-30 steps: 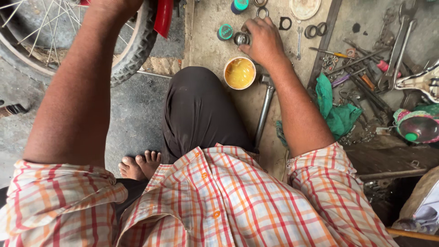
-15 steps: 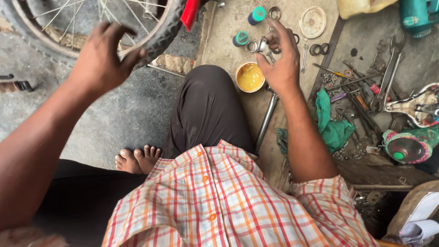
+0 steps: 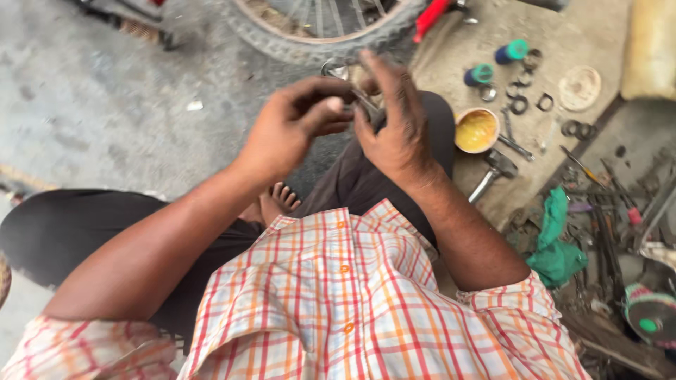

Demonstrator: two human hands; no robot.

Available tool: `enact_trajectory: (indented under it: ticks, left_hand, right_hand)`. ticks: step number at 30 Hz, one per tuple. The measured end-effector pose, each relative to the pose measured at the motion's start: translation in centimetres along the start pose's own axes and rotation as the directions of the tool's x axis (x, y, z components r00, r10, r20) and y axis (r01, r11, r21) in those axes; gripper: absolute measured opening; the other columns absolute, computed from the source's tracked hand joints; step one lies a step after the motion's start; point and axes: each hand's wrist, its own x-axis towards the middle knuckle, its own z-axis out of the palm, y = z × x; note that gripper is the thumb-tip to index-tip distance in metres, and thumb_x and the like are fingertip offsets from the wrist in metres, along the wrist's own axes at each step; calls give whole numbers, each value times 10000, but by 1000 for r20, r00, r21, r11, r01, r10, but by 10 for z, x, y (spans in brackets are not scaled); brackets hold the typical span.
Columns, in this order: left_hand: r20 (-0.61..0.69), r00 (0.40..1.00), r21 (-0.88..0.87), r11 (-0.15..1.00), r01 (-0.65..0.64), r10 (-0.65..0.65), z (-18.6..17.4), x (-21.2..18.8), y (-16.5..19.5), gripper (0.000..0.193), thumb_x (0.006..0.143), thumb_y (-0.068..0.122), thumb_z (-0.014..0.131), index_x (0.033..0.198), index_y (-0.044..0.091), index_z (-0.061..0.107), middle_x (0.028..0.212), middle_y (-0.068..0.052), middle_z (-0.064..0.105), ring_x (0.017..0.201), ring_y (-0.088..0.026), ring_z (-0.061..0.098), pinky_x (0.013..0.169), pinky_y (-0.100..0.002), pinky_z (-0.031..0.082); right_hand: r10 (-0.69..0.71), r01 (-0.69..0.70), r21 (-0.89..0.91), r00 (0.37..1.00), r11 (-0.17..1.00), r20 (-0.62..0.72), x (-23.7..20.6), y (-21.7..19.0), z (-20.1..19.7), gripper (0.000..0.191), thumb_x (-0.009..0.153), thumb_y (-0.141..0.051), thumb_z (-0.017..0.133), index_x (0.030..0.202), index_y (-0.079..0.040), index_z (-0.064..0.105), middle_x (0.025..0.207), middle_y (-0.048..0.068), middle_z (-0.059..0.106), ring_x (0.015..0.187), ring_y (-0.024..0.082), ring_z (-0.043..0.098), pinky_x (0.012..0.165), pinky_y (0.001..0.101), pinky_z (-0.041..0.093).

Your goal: The person removes the front wheel and fork assembly from a red bicycle. They use a hammer to tap a metal ring into the bicycle frame's head tube. Then they apply grease to a bearing and install it into the frame.

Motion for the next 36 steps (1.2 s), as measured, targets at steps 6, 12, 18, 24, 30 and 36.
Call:
enact_trajectory:
  ticks: [6,12,18,24,30,36]
  left_hand:
    - [-198,980,62,998,17,-4,-62,-39,-35,171,1031,110,587,1144,-3,648,1087,-110,736,972,-188,744,855,-327,651]
    - [-624,781,327,900,289,-24,-169,-31,-74,177,1023,144,640,1140,18,683,975,-114,757,834,-225,726,719,-374,597]
    - [-256,958,943,252,218,129,-169,24,-118,370,891,113,676,1259,82,687,1340,-253,591,1182,-437,569,968,-521,490]
    - [120,941,992,-64,-105,317,-146,134,-128,491,960,144,580,1440,49,615,1562,-253,460,1479,-408,370,1154,-554,337]
    - [224,960,969,-143,-201,166,-129,228,-138,348,1084,158,534,1393,43,641,1467,-224,597,1367,-405,545,1144,-520,421]
    - [305,931,942,-209,-263,200,-123,241,-145,355,1065,120,545,1399,128,665,1435,-194,633,1318,-416,569,1097,-498,470]
  right_hand:
    - [69,-70,34,997,997,21,-11,-22,32,693,1013,95,700,1581,-107,359,1192,74,670,1095,169,705,1012,317,609]
    - [156,-160,-7,970,987,-189,-13,40,-12,498,1104,129,661,1511,-82,467,1232,84,678,1123,162,715,986,288,636]
    - [337,-374,-82,896,924,-290,-65,113,-59,418,1042,171,625,1405,-23,549,1329,98,673,1126,166,710,943,269,602]
    - [511,-610,-142,751,780,-417,-97,185,-104,367,1012,128,656,1341,-33,631,1113,65,679,978,130,659,833,251,534]
    - [711,-731,-100,680,675,-179,-84,275,-111,385,937,64,724,1294,-53,639,1076,58,695,956,144,663,831,280,554]
    - [618,-538,-396,780,744,100,-56,356,-99,645,741,-86,951,1219,-12,524,1140,146,691,970,292,692,821,405,565]
